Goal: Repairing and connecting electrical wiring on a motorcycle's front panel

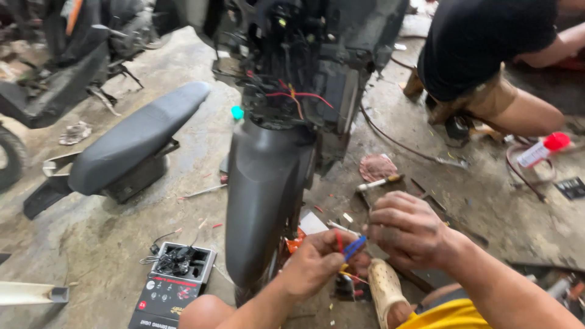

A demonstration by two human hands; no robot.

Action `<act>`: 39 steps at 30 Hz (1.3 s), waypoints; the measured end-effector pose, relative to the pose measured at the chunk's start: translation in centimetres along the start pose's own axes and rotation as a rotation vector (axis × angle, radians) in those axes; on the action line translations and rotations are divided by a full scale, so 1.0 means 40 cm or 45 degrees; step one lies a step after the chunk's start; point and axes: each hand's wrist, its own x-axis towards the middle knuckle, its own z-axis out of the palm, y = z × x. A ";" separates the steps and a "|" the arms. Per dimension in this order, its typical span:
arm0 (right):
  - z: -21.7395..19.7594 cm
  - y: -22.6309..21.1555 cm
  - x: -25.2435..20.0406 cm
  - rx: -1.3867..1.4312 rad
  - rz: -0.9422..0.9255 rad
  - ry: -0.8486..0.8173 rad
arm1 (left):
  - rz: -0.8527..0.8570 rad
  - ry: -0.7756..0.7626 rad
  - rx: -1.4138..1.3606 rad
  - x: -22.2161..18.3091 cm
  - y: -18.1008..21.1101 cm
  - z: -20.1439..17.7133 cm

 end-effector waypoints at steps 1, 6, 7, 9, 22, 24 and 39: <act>-0.008 -0.014 0.019 0.003 -0.034 0.001 | 0.029 0.006 0.017 0.006 -0.004 0.013; -0.056 -0.026 0.103 -0.081 -0.126 -0.429 | 0.053 0.290 0.983 0.038 0.071 0.059; -0.043 -0.012 0.084 -0.094 -0.153 -0.431 | 0.081 0.295 0.993 0.048 0.066 0.046; -0.011 0.000 0.034 0.203 0.217 -0.505 | 0.970 -0.113 1.592 0.055 0.046 0.026; -0.050 -0.078 0.037 -0.102 -0.082 -0.326 | -0.145 0.291 0.605 -0.039 0.141 0.127; -0.055 -0.087 0.081 0.067 -0.067 -0.246 | -0.286 0.278 0.593 -0.040 0.143 0.138; -0.081 -0.092 -0.059 0.035 0.057 -0.128 | -0.406 0.295 0.012 -0.029 0.067 0.130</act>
